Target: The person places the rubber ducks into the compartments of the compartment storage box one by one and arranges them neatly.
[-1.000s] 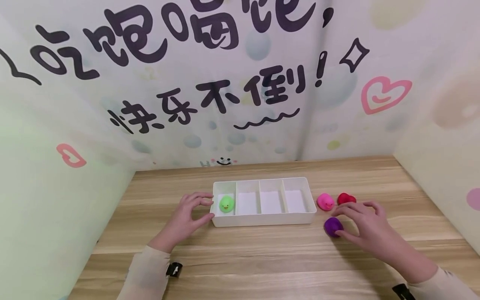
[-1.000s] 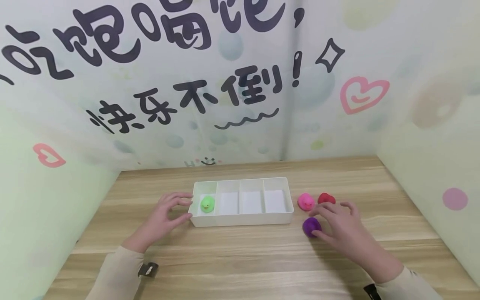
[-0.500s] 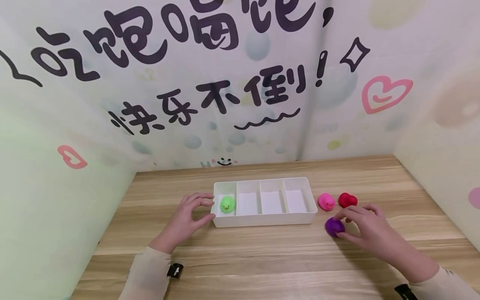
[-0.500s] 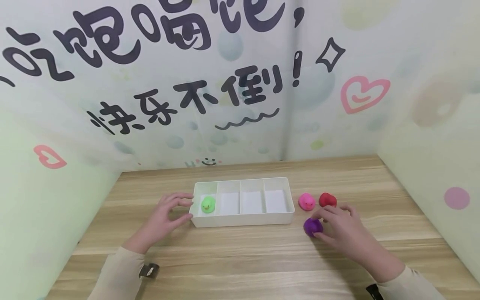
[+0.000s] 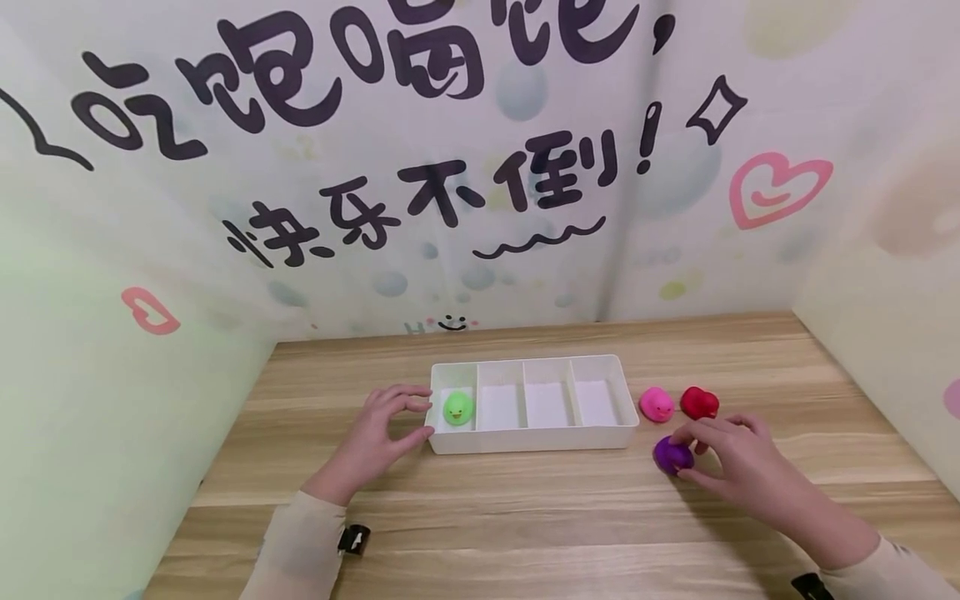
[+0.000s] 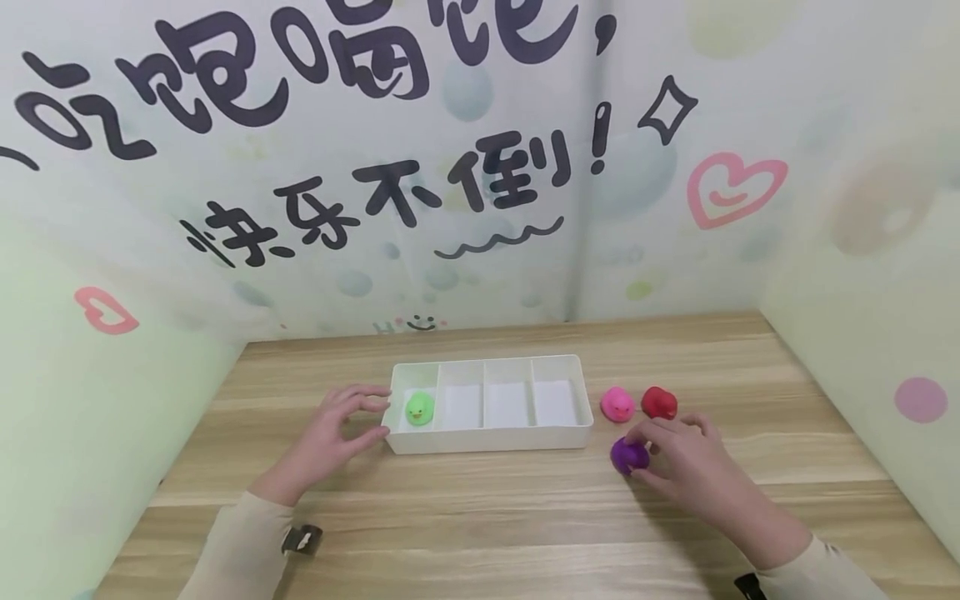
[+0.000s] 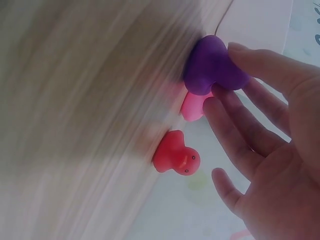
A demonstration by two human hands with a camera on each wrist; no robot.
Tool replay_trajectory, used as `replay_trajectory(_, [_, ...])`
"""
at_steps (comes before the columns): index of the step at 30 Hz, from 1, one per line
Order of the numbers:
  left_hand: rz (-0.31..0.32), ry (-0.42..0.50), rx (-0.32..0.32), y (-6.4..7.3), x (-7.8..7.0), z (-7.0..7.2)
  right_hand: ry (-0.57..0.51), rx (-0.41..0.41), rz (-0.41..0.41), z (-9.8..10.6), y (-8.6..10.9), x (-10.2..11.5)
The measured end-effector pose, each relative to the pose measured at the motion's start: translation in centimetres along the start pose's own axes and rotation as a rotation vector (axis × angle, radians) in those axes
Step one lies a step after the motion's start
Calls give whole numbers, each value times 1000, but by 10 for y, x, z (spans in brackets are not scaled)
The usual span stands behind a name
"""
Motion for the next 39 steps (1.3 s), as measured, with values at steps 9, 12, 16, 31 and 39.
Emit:
replay_trajectory(9, [6, 9, 10, -2, -1, -2, 4, -21, 17, 4, 3, 0])
replay_trajectory(12, [8, 15, 10, -2, -1, -2, -5, -39, 24, 6, 3, 2])
replay_trajectory(16, [11, 21, 7, -2, 0, -2, -18, -53, 22, 8, 3, 3])
replay_trajectory(31, [10, 13, 4, 1, 4, -2, -38, -36, -26, 14, -1, 6])
replay_trajectory(39, [5, 7, 6, 0, 1, -1, -50, -85, 3, 26, -8, 6])
Point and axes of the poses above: each hand's wrist, its own y-axis away from the middle knuckle, its own z-axis out of the back of the hand, x = y × z, the point moved 9 cm from there along -y, towards the middle knuckle, and after that the axes turned 1 degree about -y, right-handed, at the moved point
